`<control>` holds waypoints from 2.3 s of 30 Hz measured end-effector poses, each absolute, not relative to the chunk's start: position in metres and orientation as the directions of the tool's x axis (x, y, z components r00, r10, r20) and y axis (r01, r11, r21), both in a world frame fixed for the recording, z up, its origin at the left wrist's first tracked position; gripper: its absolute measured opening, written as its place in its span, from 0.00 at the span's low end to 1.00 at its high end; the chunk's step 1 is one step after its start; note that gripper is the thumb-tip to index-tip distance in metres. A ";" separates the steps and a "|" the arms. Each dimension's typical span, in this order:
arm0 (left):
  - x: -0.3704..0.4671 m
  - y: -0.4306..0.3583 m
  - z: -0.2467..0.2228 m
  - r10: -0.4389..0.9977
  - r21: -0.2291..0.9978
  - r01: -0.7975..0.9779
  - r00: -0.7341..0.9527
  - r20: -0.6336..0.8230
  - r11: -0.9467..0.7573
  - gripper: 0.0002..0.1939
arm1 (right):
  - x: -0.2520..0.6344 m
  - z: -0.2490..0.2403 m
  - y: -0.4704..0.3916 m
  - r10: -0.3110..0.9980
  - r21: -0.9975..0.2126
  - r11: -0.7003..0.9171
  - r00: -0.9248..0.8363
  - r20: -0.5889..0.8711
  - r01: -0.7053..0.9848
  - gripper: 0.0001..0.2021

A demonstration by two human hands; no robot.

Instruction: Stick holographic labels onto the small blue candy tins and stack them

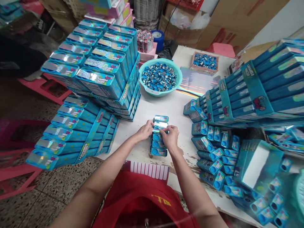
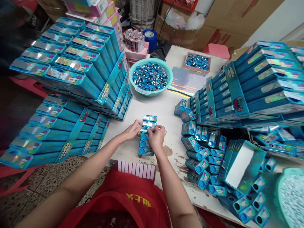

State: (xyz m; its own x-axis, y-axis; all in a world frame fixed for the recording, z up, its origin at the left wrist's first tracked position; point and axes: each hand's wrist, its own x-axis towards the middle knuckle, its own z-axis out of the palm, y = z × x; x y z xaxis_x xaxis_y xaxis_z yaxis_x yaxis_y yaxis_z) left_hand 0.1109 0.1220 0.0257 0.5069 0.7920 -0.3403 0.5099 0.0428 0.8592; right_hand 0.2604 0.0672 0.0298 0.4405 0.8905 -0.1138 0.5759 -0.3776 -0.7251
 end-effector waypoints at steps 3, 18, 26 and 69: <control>0.116 0.121 0.012 0.789 0.879 0.461 0.491 -0.369 0.125 0.10 | 0.261 0.021 0.071 0.880 -0.764 -0.372 0.463 -0.108 0.528 0.04; 0.031 0.065 0.016 0.715 0.654 0.756 0.444 -0.540 0.024 0.13 | 0.256 0.038 0.029 0.884 -0.808 -0.233 0.464 0.056 0.541 0.10; -0.034 -0.010 0.001 0.660 0.604 0.751 0.315 -0.682 0.266 0.13 | 0.151 0.006 -0.044 0.875 -0.813 0.042 -0.414 -0.251 0.581 0.15; 0.107 0.087 0.025 0.767 0.878 0.375 0.454 -0.453 0.297 0.06 | 0.244 0.013 0.026 0.790 -0.850 -0.383 0.605 -0.099 0.361 0.11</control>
